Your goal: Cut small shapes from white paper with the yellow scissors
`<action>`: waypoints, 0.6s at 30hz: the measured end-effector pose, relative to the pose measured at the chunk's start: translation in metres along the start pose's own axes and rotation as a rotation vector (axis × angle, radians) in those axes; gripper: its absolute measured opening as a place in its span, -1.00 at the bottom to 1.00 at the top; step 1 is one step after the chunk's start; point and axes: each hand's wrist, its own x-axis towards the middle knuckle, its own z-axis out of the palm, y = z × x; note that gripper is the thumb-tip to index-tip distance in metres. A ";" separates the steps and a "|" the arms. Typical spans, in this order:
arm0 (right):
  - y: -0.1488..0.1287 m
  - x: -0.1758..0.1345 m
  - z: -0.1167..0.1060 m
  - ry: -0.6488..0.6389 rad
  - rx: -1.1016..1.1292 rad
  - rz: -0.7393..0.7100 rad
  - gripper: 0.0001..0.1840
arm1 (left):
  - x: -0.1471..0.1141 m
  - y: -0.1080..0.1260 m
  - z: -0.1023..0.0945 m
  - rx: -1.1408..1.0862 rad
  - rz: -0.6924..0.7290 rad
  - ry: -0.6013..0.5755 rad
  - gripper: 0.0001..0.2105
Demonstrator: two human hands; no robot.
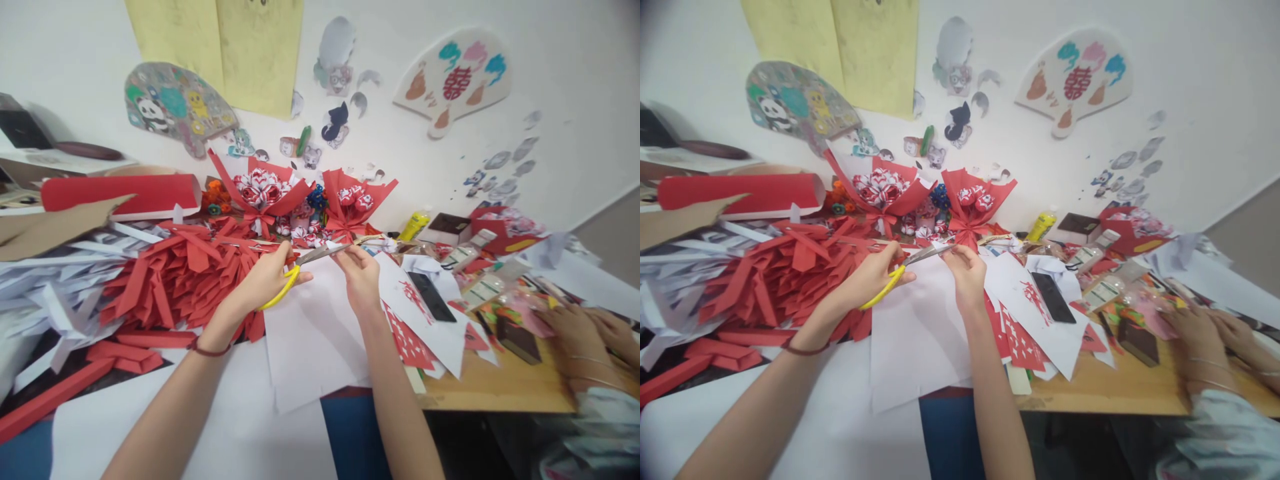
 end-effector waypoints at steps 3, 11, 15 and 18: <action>0.000 -0.001 0.000 -0.044 0.000 0.008 -0.71 | 0.000 -0.001 0.001 -0.011 0.002 -0.004 -0.69; -0.002 -0.002 0.000 -0.053 0.014 0.009 -0.71 | 0.002 -0.004 0.000 -0.046 0.016 0.024 -0.69; -0.002 -0.003 0.001 -0.044 0.018 0.004 -0.71 | 0.001 -0.003 0.001 -0.055 0.016 0.029 -0.69; -0.001 -0.003 0.002 -0.030 0.032 0.006 -0.70 | 0.002 -0.002 0.001 -0.056 0.019 0.028 -0.69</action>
